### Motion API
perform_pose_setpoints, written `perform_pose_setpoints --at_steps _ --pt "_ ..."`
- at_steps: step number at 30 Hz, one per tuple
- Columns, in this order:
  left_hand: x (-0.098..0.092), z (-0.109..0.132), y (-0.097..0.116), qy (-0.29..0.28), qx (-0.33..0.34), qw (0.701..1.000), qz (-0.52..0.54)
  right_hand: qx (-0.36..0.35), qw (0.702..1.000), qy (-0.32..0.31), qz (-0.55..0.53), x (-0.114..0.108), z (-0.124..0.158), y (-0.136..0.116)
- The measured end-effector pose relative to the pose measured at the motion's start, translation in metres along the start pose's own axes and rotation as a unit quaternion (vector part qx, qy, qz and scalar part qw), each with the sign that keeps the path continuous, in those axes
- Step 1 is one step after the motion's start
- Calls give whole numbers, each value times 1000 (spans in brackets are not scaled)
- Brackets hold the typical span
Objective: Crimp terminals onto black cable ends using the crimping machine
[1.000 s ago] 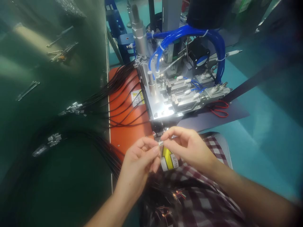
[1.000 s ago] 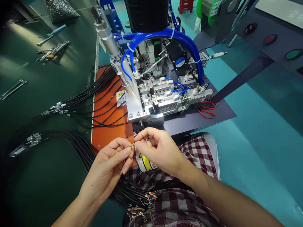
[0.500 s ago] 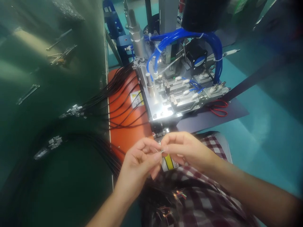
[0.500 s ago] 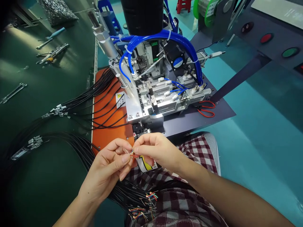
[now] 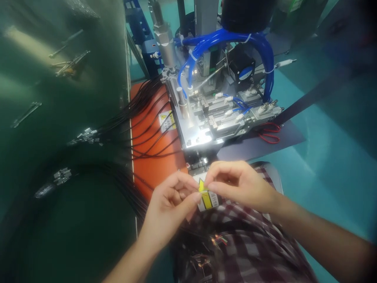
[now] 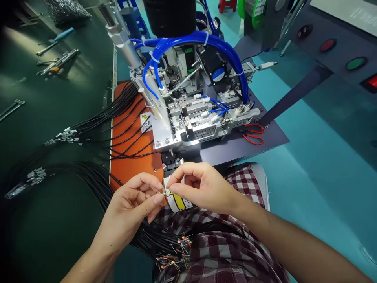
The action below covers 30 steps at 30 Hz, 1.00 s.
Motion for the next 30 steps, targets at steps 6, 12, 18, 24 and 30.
perform_pose_setpoints --at_steps 6,12,18,24,30 --pt "-2 0 -1 -31 -7 999 -15 -17 999 -38 25 3 1 -5" --pt "4 1 0 -67 -41 997 9 -148 967 -73 193 4 4 -15" --pt "4 -3 -11 -107 -110 988 -4 -237 896 -117 355 8 -3 -17" --pt "1 -5 -9 -15 -91 992 86 -132 968 5 213 3 -9 -13" --pt "-1 -5 -5 39 -60 991 117 -31 997 60 46 13 0 7"
Point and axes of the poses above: each hand's wrist, its own z-axis away from the middle knuckle, its own x-axis out of the palm, y = z × x, the point moved 4 cm from there along -z, towards the middle knuckle, and after that the axes turned 4 degrees about z, right-handed, at the moved point
